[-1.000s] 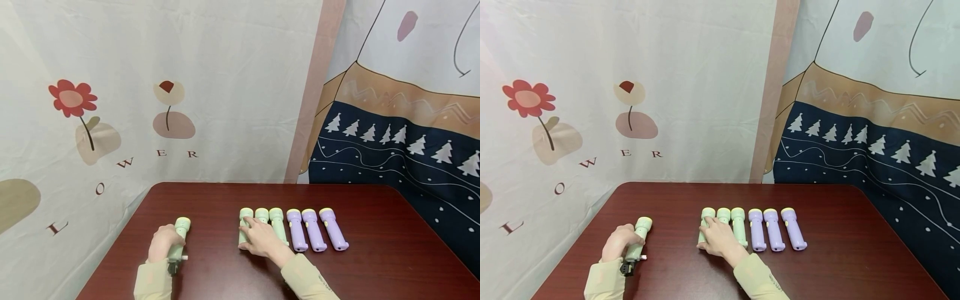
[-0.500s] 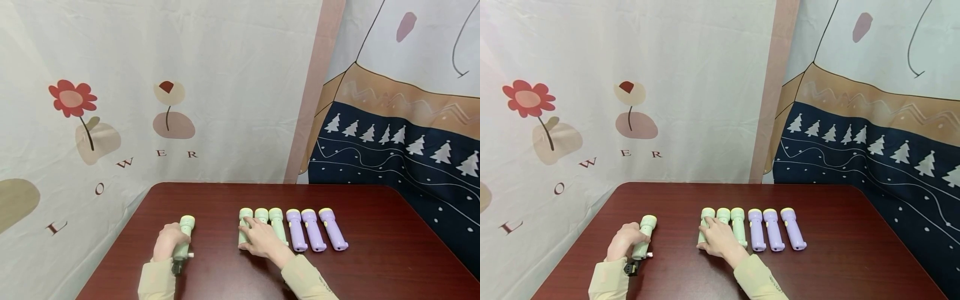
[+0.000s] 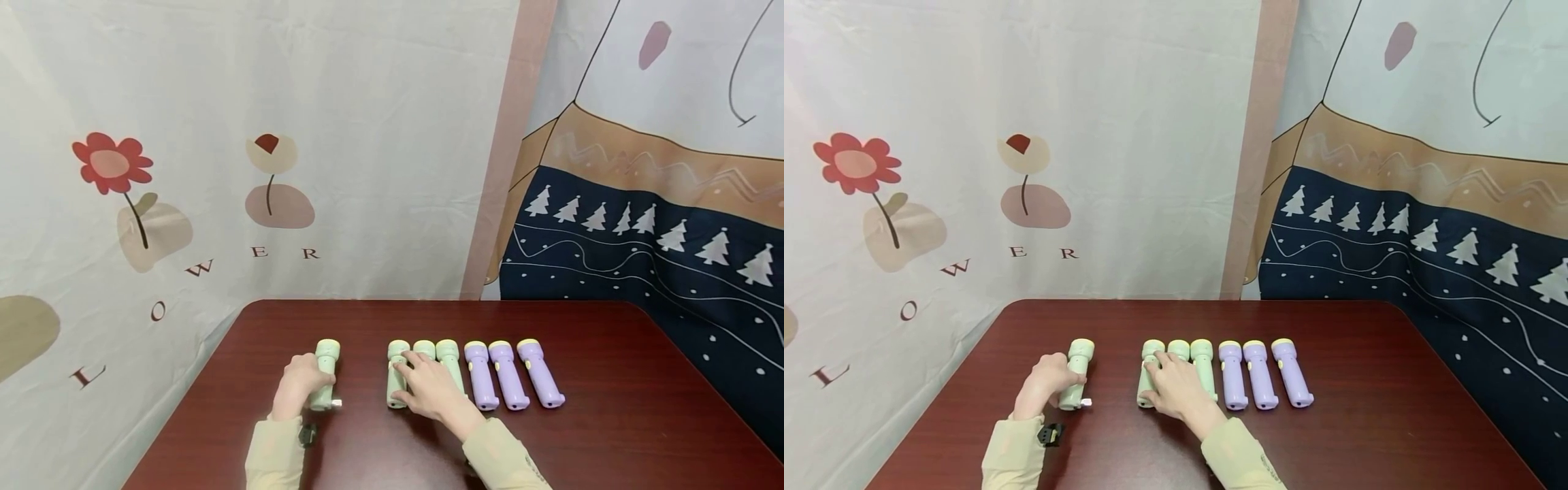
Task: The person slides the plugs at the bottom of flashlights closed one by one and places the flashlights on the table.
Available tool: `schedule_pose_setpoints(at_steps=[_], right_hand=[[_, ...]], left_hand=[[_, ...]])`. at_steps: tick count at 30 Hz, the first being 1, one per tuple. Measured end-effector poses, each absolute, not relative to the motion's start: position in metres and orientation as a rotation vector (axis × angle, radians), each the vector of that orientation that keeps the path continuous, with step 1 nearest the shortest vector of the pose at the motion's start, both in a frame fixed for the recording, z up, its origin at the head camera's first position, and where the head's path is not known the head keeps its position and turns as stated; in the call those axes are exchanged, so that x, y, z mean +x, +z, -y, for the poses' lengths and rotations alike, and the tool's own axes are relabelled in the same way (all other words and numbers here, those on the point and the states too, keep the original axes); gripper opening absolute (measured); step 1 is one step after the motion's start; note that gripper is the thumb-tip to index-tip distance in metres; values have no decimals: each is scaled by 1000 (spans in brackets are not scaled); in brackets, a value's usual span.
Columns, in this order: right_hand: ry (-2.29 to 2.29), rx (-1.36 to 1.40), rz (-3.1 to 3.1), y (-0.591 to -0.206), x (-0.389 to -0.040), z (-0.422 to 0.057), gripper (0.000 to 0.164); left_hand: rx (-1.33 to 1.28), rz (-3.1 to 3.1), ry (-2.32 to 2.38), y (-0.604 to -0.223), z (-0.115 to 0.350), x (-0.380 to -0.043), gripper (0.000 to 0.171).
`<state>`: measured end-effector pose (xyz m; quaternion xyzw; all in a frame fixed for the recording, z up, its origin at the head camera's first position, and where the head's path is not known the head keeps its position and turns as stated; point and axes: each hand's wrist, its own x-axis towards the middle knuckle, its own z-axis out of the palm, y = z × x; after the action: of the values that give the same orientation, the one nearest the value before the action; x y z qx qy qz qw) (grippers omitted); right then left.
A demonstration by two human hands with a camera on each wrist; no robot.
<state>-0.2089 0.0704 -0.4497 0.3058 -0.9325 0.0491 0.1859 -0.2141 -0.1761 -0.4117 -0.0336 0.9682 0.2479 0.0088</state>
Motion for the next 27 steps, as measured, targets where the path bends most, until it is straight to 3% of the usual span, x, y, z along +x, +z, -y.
schedule_pose_setpoints(at_steps=[27], right_hand=[[333,660,2572,-443,-199,-95,56]], left_hand=[[-61,-3073,1078,-412,106,-233,31]])
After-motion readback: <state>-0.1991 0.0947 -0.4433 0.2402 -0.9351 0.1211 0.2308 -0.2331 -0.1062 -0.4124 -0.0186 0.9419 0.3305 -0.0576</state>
